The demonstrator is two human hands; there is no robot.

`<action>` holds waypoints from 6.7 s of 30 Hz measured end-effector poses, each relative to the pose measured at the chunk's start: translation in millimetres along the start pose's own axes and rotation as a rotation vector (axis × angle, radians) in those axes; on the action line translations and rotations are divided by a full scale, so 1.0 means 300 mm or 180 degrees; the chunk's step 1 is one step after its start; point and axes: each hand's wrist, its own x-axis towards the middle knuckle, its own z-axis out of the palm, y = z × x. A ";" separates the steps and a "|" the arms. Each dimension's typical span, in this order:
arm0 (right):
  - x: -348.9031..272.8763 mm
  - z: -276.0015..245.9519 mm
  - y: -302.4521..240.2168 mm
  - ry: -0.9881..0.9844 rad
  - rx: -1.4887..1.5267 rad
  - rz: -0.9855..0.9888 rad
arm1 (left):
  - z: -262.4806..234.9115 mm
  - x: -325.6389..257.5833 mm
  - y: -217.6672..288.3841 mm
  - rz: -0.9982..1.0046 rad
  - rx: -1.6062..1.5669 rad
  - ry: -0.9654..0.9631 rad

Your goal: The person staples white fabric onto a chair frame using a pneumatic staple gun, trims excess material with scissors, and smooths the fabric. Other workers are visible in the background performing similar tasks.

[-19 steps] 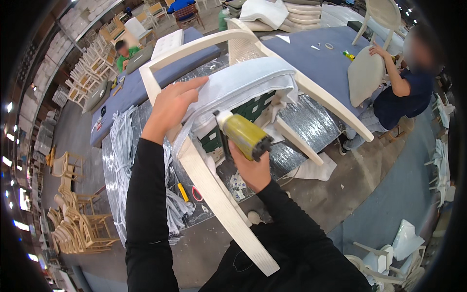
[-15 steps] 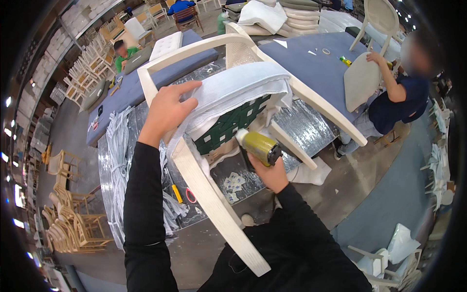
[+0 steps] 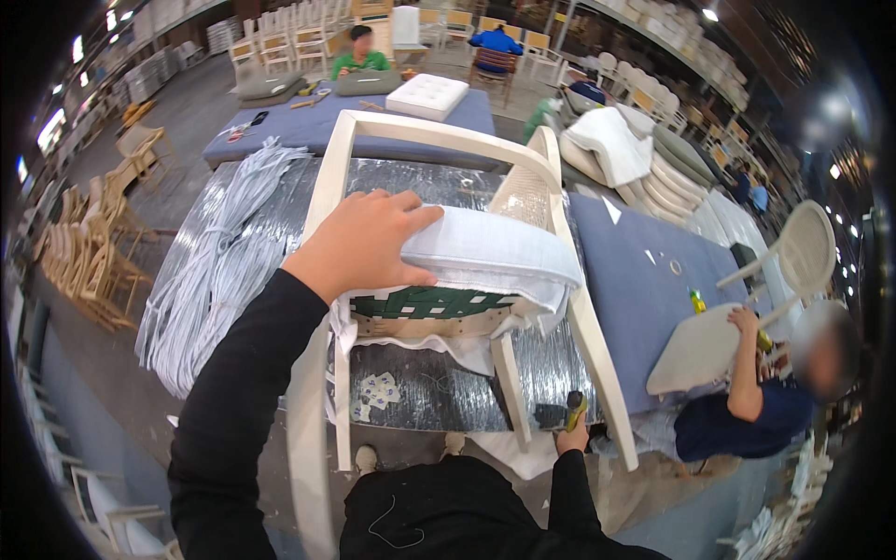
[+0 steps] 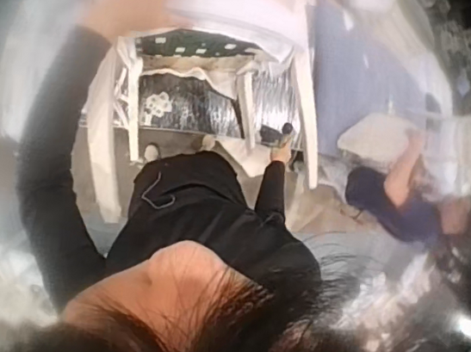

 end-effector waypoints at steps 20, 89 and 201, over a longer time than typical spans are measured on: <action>0.195 -0.522 -0.602 -0.4401 0.4683 0.0300 | 0.201 -0.806 -0.097 -0.3666 -0.2627 0.2544; -0.458 -0.351 -2.577 -0.6708 0.0232 -0.4817 | -0.352 -0.401 0.285 -0.3857 -0.2770 -0.1946; -0.223 -0.638 -2.181 -0.3200 0.1456 -0.5258 | 0.038 -0.172 0.223 -0.3343 -0.1305 0.3139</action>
